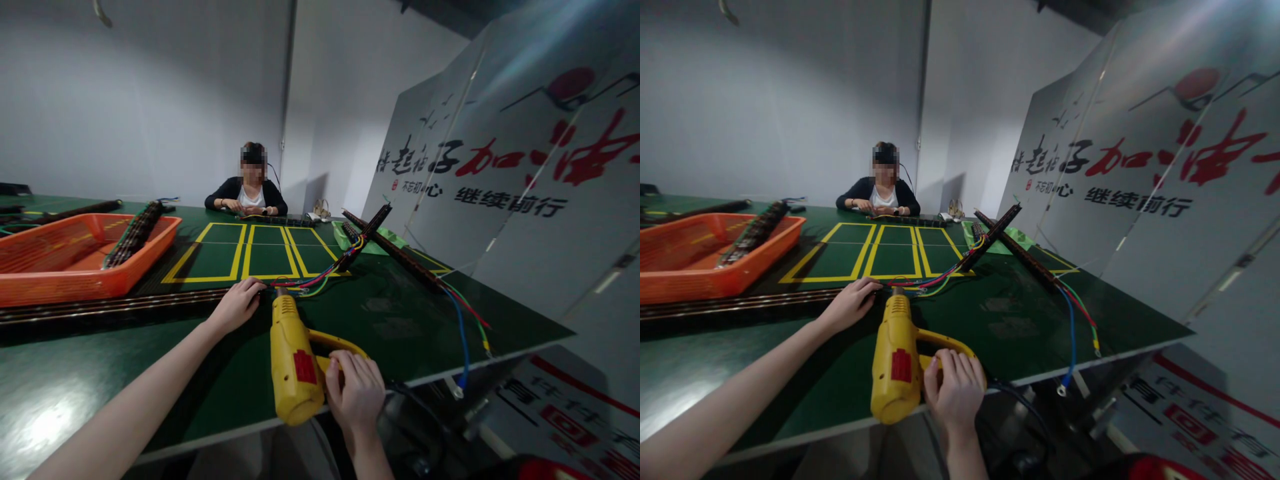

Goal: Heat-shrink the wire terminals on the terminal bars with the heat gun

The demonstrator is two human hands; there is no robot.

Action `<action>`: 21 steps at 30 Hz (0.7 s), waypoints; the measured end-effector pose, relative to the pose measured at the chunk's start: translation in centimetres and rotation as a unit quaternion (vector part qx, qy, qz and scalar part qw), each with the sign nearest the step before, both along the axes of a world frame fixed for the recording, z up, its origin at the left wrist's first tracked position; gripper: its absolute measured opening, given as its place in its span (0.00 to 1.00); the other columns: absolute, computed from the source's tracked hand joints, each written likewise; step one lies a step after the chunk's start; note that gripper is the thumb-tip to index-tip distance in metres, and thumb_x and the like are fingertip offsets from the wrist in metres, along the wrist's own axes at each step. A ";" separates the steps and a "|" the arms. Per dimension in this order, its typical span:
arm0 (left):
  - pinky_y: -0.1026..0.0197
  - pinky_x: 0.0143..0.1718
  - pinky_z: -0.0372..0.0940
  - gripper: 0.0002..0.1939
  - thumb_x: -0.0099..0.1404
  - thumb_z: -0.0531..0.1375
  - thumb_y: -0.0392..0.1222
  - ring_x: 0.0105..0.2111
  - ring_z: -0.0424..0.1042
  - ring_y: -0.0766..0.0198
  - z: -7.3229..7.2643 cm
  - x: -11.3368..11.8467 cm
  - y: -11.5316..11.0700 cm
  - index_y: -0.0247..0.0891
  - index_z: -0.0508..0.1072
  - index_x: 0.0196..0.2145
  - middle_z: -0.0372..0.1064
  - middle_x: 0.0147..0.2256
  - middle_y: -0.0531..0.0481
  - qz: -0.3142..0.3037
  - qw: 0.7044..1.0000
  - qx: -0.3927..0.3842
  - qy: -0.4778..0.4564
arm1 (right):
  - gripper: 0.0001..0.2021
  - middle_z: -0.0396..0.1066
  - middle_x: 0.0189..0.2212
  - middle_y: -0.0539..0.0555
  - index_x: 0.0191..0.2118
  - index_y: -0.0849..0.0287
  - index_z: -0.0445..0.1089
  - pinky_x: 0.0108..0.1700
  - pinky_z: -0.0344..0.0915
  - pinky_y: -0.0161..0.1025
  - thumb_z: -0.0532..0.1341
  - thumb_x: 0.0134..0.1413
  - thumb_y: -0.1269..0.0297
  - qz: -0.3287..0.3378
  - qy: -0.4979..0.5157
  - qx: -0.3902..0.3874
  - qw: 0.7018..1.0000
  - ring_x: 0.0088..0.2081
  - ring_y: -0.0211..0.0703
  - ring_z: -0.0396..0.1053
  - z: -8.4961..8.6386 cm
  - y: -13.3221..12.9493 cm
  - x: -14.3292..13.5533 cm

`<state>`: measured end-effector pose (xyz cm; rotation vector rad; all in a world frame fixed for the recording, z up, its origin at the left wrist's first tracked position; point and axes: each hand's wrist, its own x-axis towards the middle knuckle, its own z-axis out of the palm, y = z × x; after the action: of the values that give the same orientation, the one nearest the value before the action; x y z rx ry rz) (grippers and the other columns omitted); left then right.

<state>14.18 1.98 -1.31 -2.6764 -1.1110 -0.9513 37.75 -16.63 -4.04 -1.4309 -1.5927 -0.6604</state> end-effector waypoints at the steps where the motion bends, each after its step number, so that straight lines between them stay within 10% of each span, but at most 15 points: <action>1: 0.50 0.48 0.65 0.15 0.65 0.47 0.36 0.47 0.66 0.55 0.0 0.0 0.0 0.39 0.65 0.48 0.64 0.47 0.43 0.000 1.000 0.000 0.002 | 0.13 0.69 0.23 0.50 0.30 0.57 0.67 0.37 0.53 0.39 0.48 0.61 0.65 0.001 0.003 0.001 1.000 0.29 0.38 0.64 -0.1 0.1 -0.3; 21: 0.52 0.50 0.64 0.14 0.65 0.46 0.36 0.49 0.65 0.56 0.0 -0.6 0.2 0.41 0.65 0.45 0.62 0.50 0.44 -0.022 1.000 -0.011 0.017 | 0.11 0.71 0.25 0.49 0.31 0.58 0.67 0.37 0.55 0.37 0.49 0.60 0.67 0.028 -0.010 0.005 1.000 0.29 0.36 0.67 0.6 -0.6 1.4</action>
<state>13.60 2.13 -1.26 -2.7342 -1.0675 -0.9022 39.12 -17.25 -3.49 -1.3718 -1.6368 -0.6498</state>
